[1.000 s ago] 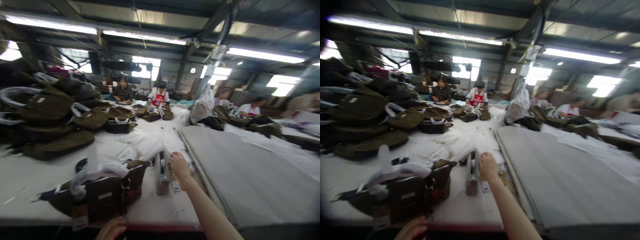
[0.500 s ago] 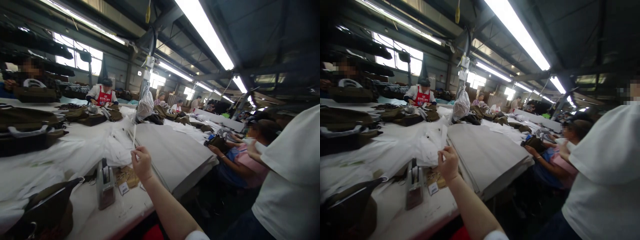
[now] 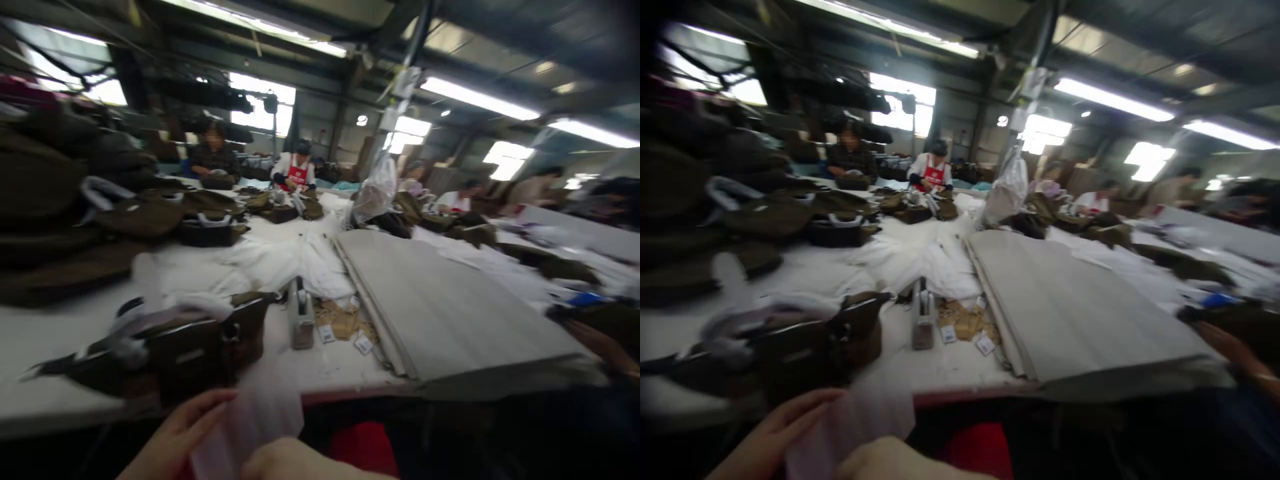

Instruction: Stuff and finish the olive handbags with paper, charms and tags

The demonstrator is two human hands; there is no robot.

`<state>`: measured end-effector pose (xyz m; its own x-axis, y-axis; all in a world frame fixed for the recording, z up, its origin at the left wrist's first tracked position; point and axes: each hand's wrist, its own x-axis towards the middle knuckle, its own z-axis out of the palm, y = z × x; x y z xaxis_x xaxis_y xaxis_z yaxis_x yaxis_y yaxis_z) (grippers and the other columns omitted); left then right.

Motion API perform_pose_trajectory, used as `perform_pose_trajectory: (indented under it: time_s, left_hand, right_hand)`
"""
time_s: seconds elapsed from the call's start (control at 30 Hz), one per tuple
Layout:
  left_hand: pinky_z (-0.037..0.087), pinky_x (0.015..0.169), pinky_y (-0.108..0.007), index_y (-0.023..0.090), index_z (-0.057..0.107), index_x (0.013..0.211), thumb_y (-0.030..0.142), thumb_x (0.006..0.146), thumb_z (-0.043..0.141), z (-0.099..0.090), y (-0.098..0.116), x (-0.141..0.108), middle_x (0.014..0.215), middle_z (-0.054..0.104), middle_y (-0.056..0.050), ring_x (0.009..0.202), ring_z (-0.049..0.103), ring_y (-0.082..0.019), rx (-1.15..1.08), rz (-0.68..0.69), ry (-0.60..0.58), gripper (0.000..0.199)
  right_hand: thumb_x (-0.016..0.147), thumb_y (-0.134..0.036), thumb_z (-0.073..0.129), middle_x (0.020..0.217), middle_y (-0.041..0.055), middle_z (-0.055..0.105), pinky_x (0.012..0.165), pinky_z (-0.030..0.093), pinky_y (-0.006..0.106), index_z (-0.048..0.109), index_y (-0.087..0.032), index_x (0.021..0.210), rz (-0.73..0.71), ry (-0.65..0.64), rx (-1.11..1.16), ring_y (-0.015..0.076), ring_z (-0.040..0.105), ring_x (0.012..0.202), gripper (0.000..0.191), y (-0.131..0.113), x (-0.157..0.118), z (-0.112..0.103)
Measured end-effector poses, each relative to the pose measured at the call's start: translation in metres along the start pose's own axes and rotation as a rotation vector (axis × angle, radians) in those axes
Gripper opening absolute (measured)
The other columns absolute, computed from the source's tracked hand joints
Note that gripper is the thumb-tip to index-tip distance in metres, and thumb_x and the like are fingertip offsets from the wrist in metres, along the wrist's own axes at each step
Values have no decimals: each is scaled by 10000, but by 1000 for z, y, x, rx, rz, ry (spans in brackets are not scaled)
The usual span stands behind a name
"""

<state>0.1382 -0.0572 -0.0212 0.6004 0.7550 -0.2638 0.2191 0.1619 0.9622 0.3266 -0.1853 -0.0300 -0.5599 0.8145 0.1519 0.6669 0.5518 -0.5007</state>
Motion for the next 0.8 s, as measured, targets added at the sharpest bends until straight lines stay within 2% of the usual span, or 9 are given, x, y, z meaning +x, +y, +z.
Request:
perform_pose_trajectory:
  time_s: [0.1,0.2,0.27,0.33,0.5,0.6,0.67,0.73,0.8]
  left_hand:
    - [522,871,-341,163,741,938,613,777,644,-13,4,-17,975,741,-78,960,661,-255,-106,-24,41,487]
    - [517,787,-304,140,715,981,581,772,685,-20,5,-29,908,731,-77,831,665,-210,-317,-4,-37,489]
    - [510,853,-341,149,685,1107,568,715,751,-22,2,-38,994,724,-95,903,669,-236,-484,58,-122,578]
    - [482,941,-397,150,660,1183,519,661,816,-23,-2,-46,1058,715,-116,998,658,-276,-540,112,-144,658]
    - [506,911,-424,106,713,1105,457,771,746,-29,-11,-54,999,741,-136,929,691,-283,-468,29,33,485]
    - [498,958,-406,131,686,1176,401,826,708,-39,-14,-56,1122,718,-127,1003,680,-265,-587,86,115,443]
    - [492,981,-388,148,683,1183,370,830,712,-44,-19,-56,1160,706,-115,1048,668,-251,-682,107,209,418]
    - [500,972,-384,157,694,1159,358,814,732,-45,-25,-56,1150,712,-110,1037,674,-246,-771,96,275,401]
    - [500,971,-387,171,696,1151,359,802,744,-42,-32,-55,1152,711,-105,1028,677,-244,-828,90,271,399]
  right_hand:
    - [857,-343,648,789,-32,670,636,438,155,705,-223,733,-14,-73,75,85,606,694,182,-3,14,15]
    - [795,-265,693,798,-16,660,645,424,191,689,-212,673,33,-73,81,105,596,704,133,-8,26,14]
    - [758,-152,653,789,-12,653,644,420,199,674,-210,647,75,-63,82,112,600,711,126,-14,36,12]
    - [732,-93,606,781,-11,643,647,421,203,665,-213,637,93,-50,93,116,600,715,164,-22,45,11]
    - [784,-117,575,873,12,661,707,456,212,684,-233,719,54,-7,197,137,620,799,172,-34,58,6]
    - [883,-213,540,847,43,658,708,472,240,670,-212,743,158,227,212,153,621,781,191,-26,50,-3]
    - [924,-309,509,686,43,612,624,455,253,607,-193,601,270,381,211,153,588,649,357,-16,41,-5]
    - [946,-402,460,535,34,551,542,428,261,537,-194,481,369,347,285,149,540,524,515,-7,32,1]
    - [926,-493,457,541,52,609,538,468,271,618,-187,533,441,209,428,177,586,529,523,-1,24,12]
